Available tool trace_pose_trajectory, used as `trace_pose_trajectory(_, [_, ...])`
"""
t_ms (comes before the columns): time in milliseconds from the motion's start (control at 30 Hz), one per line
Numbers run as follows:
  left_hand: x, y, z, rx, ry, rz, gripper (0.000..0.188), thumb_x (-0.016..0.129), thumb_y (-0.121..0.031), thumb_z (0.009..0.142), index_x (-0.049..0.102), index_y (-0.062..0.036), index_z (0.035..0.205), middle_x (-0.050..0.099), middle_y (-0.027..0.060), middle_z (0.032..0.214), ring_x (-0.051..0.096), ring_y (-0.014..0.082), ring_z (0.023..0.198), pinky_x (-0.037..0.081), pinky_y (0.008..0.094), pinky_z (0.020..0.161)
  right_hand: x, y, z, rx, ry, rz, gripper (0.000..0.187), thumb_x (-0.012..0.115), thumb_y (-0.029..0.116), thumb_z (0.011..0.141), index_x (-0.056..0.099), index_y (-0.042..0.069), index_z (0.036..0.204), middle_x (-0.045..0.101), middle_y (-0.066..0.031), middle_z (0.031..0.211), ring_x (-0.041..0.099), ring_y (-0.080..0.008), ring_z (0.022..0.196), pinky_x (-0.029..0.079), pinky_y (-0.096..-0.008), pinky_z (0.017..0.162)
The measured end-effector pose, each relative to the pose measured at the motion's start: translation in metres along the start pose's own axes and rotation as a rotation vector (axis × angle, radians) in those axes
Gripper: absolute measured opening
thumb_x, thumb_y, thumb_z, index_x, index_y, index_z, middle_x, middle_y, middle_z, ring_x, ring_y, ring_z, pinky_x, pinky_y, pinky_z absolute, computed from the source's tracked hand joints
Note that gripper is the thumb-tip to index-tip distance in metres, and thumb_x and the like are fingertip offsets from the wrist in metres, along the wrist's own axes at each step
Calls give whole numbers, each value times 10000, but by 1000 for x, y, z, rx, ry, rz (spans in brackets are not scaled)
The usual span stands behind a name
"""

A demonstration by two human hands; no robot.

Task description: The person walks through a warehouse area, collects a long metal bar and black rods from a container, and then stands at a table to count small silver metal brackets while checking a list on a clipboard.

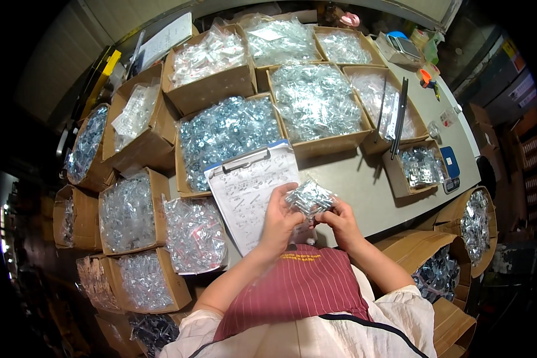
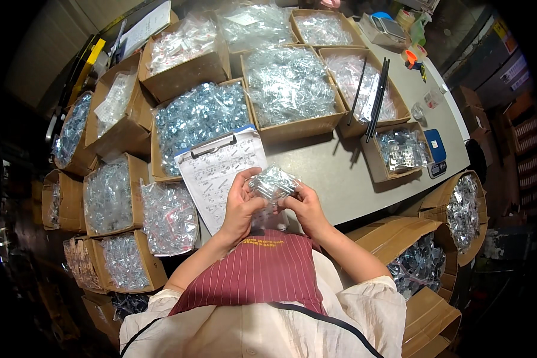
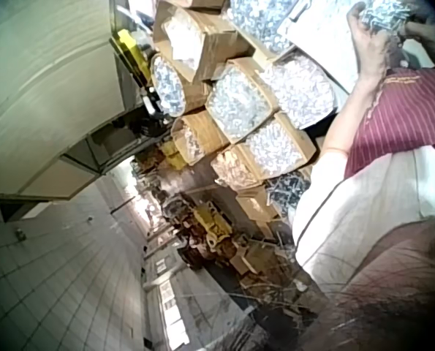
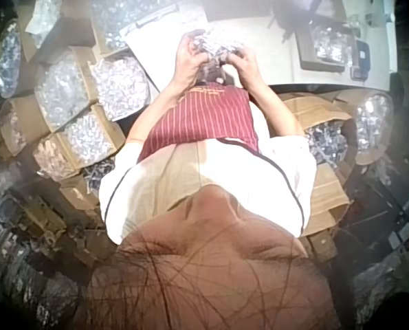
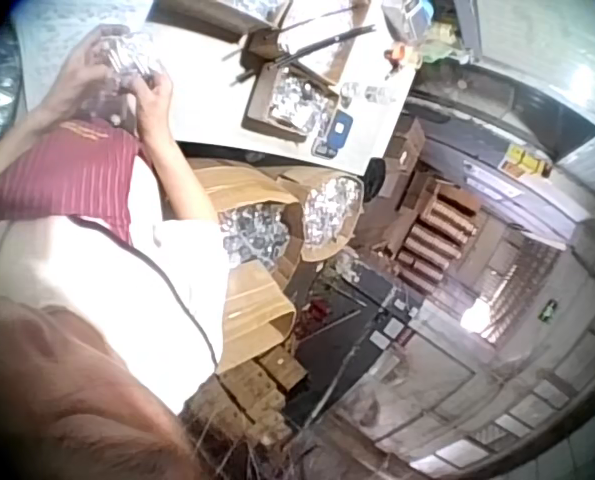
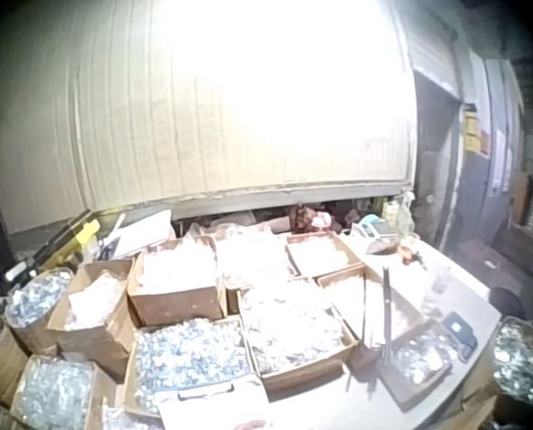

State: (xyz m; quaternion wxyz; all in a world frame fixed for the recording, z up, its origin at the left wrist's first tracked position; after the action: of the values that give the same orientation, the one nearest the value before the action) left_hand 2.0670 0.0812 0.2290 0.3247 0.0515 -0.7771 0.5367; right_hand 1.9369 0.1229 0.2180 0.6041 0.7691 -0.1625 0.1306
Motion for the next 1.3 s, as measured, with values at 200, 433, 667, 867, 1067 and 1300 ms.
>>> trace_pose_trajectory(200, [0,0,-1,-4,8,-6,633,533,134,735,366,13,1333,559,177,1173,631,220,992,591,323,766,0,0,-1,6,16,18,375,575,17,835,555,-39,1206,672,-94,981,646,-166,821,544,-304,758])
trace_pose_trajectory(433, [3,0,-2,6,38,15,632,555,120,749,358,7,1339,559,168,1159,622,218,1006,599,321,744,-2,-2,-1,17,-6,-25,362,598,61,886,550,-30,1233,649,-89,1061,627,-154,900,556,-308,748])
trace_pose_trajectory(667, [4,0,-3,-10,37,16,633,557,119,749,353,8,1338,557,170,1152,626,220,1000,613,329,735,-2,-1,-2,5,-14,-18,359,587,47,885,547,-31,1234,647,-81,1038,630,-155,874,552,-305,742])
trace_pose_trajectory(867, [4,1,-2,-15,38,-7,641,560,124,742,353,7,1338,556,172,1149,627,222,999,619,334,728,-2,-3,-1,-5,-4,-12,356,581,34,886,546,-32,1235,649,-75,1022,633,-149,821,543,-294,727])
trace_pose_trajectory(1067, [6,-2,-3,-30,18,-45,558,564,66,794,379,8,1317,566,180,1148,639,225,974,613,345,737,-3,-4,-1,-33,-4,-40,358,594,6,890,545,-30,1243,652,-70,1015,635,-137,826,543,-287,727])
trace_pose_trajectory(1300, [1,-2,-2,8,-11,20,520,569,37,810,403,14,1303,568,178,1160,635,216,990,572,326,824,-1,-5,-2,-66,6,-54,349,616,9,889,559,-35,1230,657,-66,986,631,-125,818,536,-277,736])
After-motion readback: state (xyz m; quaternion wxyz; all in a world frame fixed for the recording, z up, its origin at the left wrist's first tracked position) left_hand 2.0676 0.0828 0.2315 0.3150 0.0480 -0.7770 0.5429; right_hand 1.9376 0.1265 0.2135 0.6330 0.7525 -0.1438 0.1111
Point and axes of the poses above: each hand's wrist, its own z-axis towards the middle knuckle, its own x-axis out of the palm, y = z × x, the point moved 8 cm from there along z, towards the middle knuckle
